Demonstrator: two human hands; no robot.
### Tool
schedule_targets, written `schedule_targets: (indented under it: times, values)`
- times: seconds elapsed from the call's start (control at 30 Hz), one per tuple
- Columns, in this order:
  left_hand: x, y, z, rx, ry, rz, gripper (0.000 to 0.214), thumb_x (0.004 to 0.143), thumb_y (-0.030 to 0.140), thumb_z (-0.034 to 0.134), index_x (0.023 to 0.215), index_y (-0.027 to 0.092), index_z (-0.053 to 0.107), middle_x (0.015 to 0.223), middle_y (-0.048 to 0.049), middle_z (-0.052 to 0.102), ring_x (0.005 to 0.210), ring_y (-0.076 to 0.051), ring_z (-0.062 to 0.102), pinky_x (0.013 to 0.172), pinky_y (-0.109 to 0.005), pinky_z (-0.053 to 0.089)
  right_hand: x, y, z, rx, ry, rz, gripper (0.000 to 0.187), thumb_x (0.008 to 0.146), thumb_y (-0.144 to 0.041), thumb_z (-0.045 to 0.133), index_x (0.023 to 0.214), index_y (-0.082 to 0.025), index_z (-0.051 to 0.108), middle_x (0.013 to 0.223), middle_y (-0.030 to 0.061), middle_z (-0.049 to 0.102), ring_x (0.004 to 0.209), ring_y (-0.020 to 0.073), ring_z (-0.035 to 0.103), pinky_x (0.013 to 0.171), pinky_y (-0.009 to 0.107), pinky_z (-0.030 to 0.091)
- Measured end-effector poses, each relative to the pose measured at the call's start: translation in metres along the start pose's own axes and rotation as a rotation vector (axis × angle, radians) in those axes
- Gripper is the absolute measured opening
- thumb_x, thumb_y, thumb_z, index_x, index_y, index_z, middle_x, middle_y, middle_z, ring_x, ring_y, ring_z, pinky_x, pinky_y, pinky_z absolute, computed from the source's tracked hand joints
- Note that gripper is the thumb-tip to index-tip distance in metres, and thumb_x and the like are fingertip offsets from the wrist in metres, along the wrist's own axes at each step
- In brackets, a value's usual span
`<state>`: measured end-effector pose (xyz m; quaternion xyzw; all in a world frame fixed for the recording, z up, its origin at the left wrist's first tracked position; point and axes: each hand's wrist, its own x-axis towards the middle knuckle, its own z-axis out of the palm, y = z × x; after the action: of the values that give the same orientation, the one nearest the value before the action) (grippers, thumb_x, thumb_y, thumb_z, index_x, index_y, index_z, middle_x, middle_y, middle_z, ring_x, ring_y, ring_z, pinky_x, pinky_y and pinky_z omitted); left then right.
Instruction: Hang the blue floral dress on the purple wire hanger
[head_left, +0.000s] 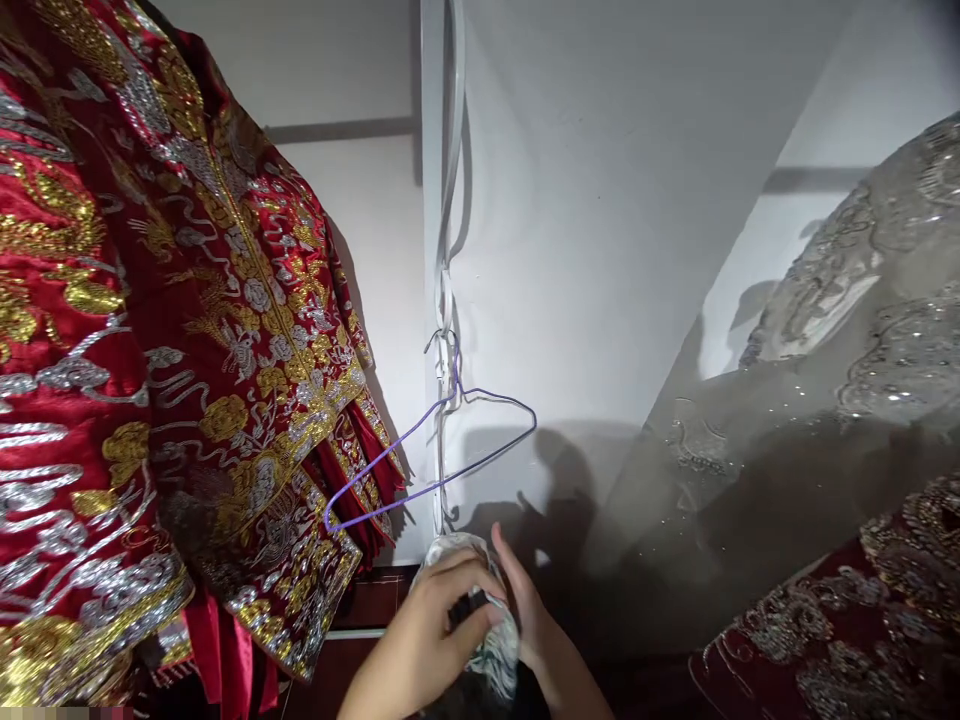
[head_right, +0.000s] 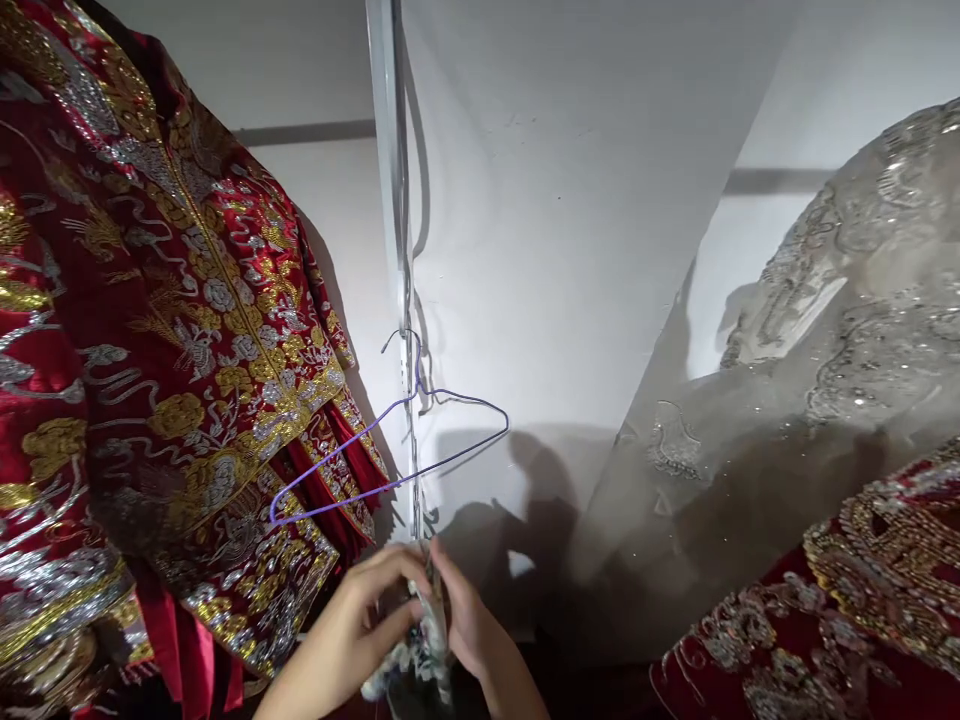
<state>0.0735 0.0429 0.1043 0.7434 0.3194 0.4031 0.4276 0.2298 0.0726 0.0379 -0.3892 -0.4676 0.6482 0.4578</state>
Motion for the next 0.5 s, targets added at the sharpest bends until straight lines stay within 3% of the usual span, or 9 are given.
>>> schedule_targets:
  times: [0.07,0.13,0.2,0.27,0.33,0.4,0.5]
  values:
    - [-0.016,0.0,-0.023,0.109,0.095,-0.051,0.018,0.092,0.026,0.059,0.109,0.023,0.064,0.113,-0.0081,0.064,0.11,-0.024,0.057,0.099,-0.034,0.043,-0.01,-0.005,0.014,0.056,-0.117,0.082,0.053,0.085,-0.068,0.057,0.091,-0.017,0.071,0.08,0.0054,0.064,0.086,0.0214,0.061,0.085,0.033,0.048]
    - [-0.034,-0.005,-0.041,0.158,0.114,-0.112,0.04,0.09,0.028,0.062,0.129,0.026,0.055,0.129,-0.0087,0.059,0.123,-0.025,0.052,0.107,-0.037,0.039,-0.017,-0.011,0.024,-0.026,-0.287,0.152,0.045,0.075,-0.056,0.076,0.098,-0.017,0.072,0.081,0.0023,0.064,0.082,0.0188,0.06,0.079,0.029,0.047]
    - [-0.054,-0.014,-0.051,0.141,-0.041,-0.178,0.046,0.09,0.034,0.061,0.135,0.027,0.053,0.133,-0.0074,0.06,0.124,-0.025,0.052,0.108,-0.035,0.039,-0.021,-0.02,0.029,-0.23,-0.47,0.143,0.038,0.068,-0.044,0.083,0.094,-0.018,0.073,0.078,0.0,0.064,0.075,0.0166,0.059,0.072,0.026,0.046]
    - [-0.073,-0.024,-0.054,0.11,-0.216,-0.258,0.037,0.092,0.04,0.058,0.125,0.025,0.063,0.122,-0.0045,0.067,0.114,-0.025,0.058,0.101,-0.031,0.044,-0.02,-0.036,0.026,-0.477,-0.515,-0.007,0.027,0.07,-0.037,0.081,0.087,-0.018,0.074,0.079,0.0013,0.067,0.076,0.0185,0.06,0.07,0.027,0.047]
    - [-0.087,-0.031,-0.059,0.142,-0.242,-0.334,0.032,0.092,0.044,0.057,0.111,0.023,0.07,0.11,-0.0026,0.072,0.104,-0.024,0.061,0.094,-0.029,0.046,-0.013,-0.058,0.017,-0.677,-0.364,-0.213,0.015,0.075,-0.029,0.072,0.085,-0.019,0.075,0.086,0.0045,0.071,0.084,0.0227,0.063,0.076,0.029,0.048]
    - [-0.096,-0.034,-0.073,0.223,-0.165,-0.385,0.035,0.092,0.049,0.054,0.099,0.019,0.071,0.1,-0.0027,0.073,0.093,-0.023,0.062,0.084,-0.027,0.047,0.002,-0.078,0.005,-0.773,-0.149,-0.35,0.014,0.079,-0.025,0.062,0.085,-0.02,0.074,0.088,0.0056,0.072,0.086,0.0244,0.065,0.078,0.031,0.049]
    - [-0.099,-0.025,-0.105,0.392,-0.037,-0.416,0.044,0.095,0.052,0.045,0.082,0.016,0.065,0.082,-0.0019,0.068,0.075,-0.019,0.057,0.068,-0.025,0.042,0.036,-0.089,-0.005,-0.732,0.201,-0.518,0.034,0.078,-0.021,0.057,0.109,-0.023,0.07,0.11,0.0058,0.071,0.098,0.0255,0.064,0.082,0.032,0.049]
